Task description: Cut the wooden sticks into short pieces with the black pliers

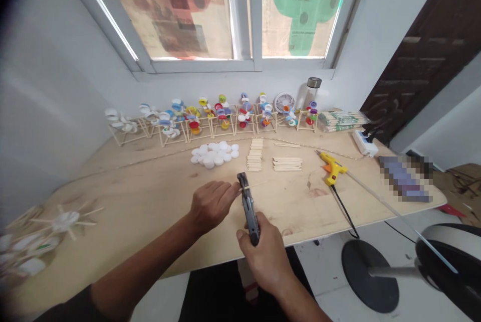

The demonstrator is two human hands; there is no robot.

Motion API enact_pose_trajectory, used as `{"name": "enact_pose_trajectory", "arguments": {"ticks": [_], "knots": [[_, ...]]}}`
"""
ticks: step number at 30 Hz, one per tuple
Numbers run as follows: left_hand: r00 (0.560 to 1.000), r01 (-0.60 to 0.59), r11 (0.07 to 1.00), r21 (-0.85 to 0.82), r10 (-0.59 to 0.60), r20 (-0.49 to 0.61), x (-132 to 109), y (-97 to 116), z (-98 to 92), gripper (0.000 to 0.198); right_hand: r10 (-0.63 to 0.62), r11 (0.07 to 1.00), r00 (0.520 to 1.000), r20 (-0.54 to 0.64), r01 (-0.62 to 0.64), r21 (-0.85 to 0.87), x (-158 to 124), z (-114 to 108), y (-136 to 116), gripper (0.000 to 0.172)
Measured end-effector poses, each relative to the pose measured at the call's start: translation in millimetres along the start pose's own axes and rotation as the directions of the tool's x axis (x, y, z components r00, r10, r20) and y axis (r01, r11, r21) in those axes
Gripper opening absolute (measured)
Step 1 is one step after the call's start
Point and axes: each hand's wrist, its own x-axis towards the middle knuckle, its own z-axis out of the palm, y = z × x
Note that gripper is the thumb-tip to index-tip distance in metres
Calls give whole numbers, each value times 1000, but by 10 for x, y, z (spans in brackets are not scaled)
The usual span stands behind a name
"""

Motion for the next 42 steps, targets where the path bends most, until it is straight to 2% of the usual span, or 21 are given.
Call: {"name": "enact_pose_trajectory", "arguments": {"ticks": [5,9,13,16,19,21,24,26,30,32,34,37,40,42], "knots": [[999,-24,999,-49,26,46,81,-10,-25,12,55,993,998,44,-59,99,-12,12,42,7],[983,104,974,-202,-69,172,122,45,-99,21,1,1000,1000,-7,-1,-1,-1,-36,50,7],[946,255,888,-383,-147,288,117,69,-182,24,-33,995,999,-28,30,-97,0,-75,54,8],[895,381,766,-518,-164,415,135,42,-251,26,-68,988,996,-49,61,-140,-3,-76,73,8],[830,501,605,-619,-135,541,184,-6,-323,28,-104,980,993,-55,93,-173,-7,-67,89,8],[796,564,494,-662,-110,595,219,-36,-363,30,-119,974,992,-52,106,-198,-12,-63,96,9],[772,620,318,-717,-86,630,254,-72,-392,31,-134,968,990,-45,121,-222,-19,-60,104,10],[749,655,206,-727,-55,660,257,-94,-389,32,-146,964,988,-42,132,-233,-21,-62,109,10],[647,761,-2,-649,59,760,238,-128,-366,38,-170,955,984,-48,152,-255,-19,-62,122,7],[625,781,-54,-623,81,776,237,-139,-361,40,-174,952,983,-51,154,-265,-17,-56,135,6],[628,778,-24,-628,65,776,251,-150,-362,38,-165,950,985,-52,144,-275,-14,-46,153,5],[669,738,107,-666,14,743,280,-164,-362,35,-143,949,988,-56,121,-291,0,-23,177,6],[734,660,287,-694,-52,677,269,-143,-333,32,-125,949,990,-59,102,-297,34,-3,185,8],[766,603,462,-650,-107,634,228,-94,-287,30,-100,955,993,-64,78,-288,68,6,180,10]]}}
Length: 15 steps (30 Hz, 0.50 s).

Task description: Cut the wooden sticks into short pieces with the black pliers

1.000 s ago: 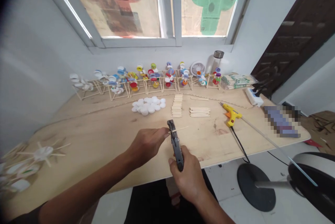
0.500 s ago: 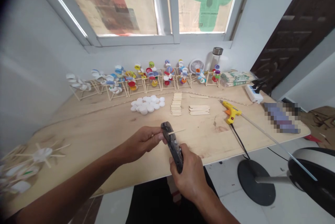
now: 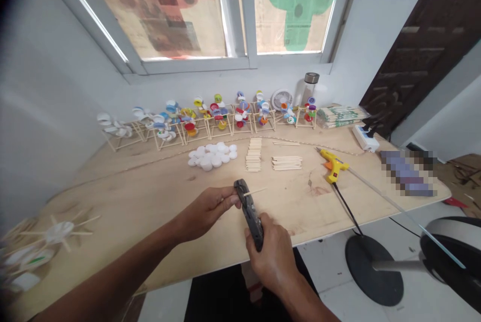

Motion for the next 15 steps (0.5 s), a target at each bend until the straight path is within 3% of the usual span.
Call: {"name": "enact_pose_trajectory", "arguments": {"ticks": [2,4,6,9,15], "knots": [[994,-2,971,238,27,-101,-14,-46,100,27,29,999,1000,4,-29,34,38,5,-6,11],[969,12,888,460,103,-224,-25,-98,200,26,45,995,999,11,-46,83,74,8,-9,12],[941,19,804,595,186,-281,-27,-152,270,27,48,992,999,24,-51,117,102,14,-7,12],[940,-16,762,647,231,-250,-10,-227,297,26,54,993,998,31,-57,107,130,32,0,14],[962,-15,762,647,187,-197,15,-317,239,25,44,996,998,45,-48,77,180,90,0,13]]}}
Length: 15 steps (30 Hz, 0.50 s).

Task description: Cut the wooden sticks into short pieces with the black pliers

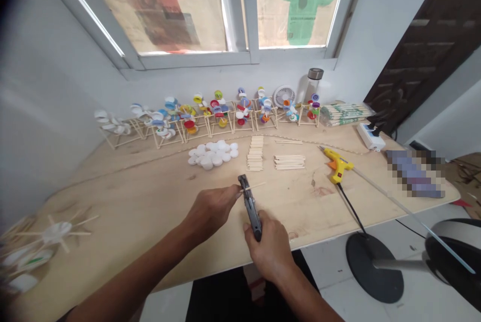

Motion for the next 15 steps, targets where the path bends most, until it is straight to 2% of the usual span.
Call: {"name": "enact_pose_trajectory", "arguments": {"ticks": [4,9,15], "knots": [[1000,-1,1000,7,1,0,-12,-36,36,26,12,1000,1000,27,-11,-22,35,36,20,15],[1000,8,999,35,-7,-17,-12,-72,129,24,39,997,999,6,-39,-64,75,87,45,13],[990,49,992,113,-33,-136,-68,-29,169,21,57,998,997,49,-56,-24,69,47,2,11]]}}
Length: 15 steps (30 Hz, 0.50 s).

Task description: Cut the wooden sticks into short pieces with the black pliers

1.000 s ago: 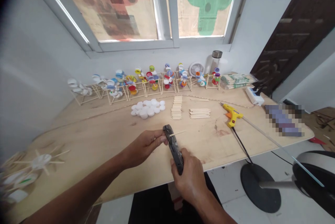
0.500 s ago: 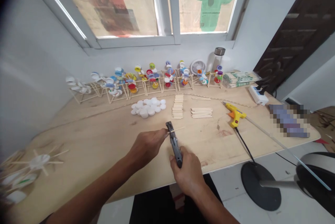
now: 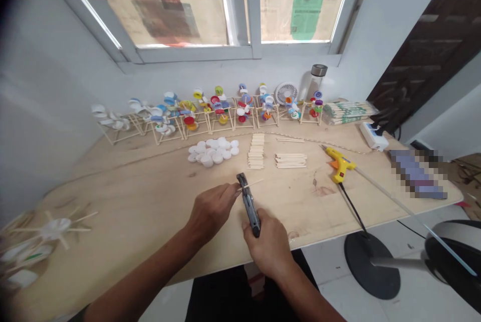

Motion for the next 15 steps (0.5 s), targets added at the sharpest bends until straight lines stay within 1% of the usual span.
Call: {"name": "enact_pose_trajectory", "arguments": {"ticks": [3,7,9,12,15], "knots": [[1000,4,999,-33,-3,10,-34,30,-35,21,-8,1000,1000,31,7,20,-47,-44,-22,11],[995,11,980,-198,8,96,-42,50,-118,26,-13,1000,999,34,13,-1,-127,-70,-12,9],[988,36,959,-282,8,153,-32,53,-173,28,-23,1000,999,31,23,-14,-161,-69,4,9],[962,131,893,-431,-9,272,-5,45,-259,29,-35,999,999,24,36,-34,-194,-66,18,9],[927,238,787,-570,-8,375,35,20,-332,30,-49,997,999,17,50,-58,-210,-69,18,9]]}}
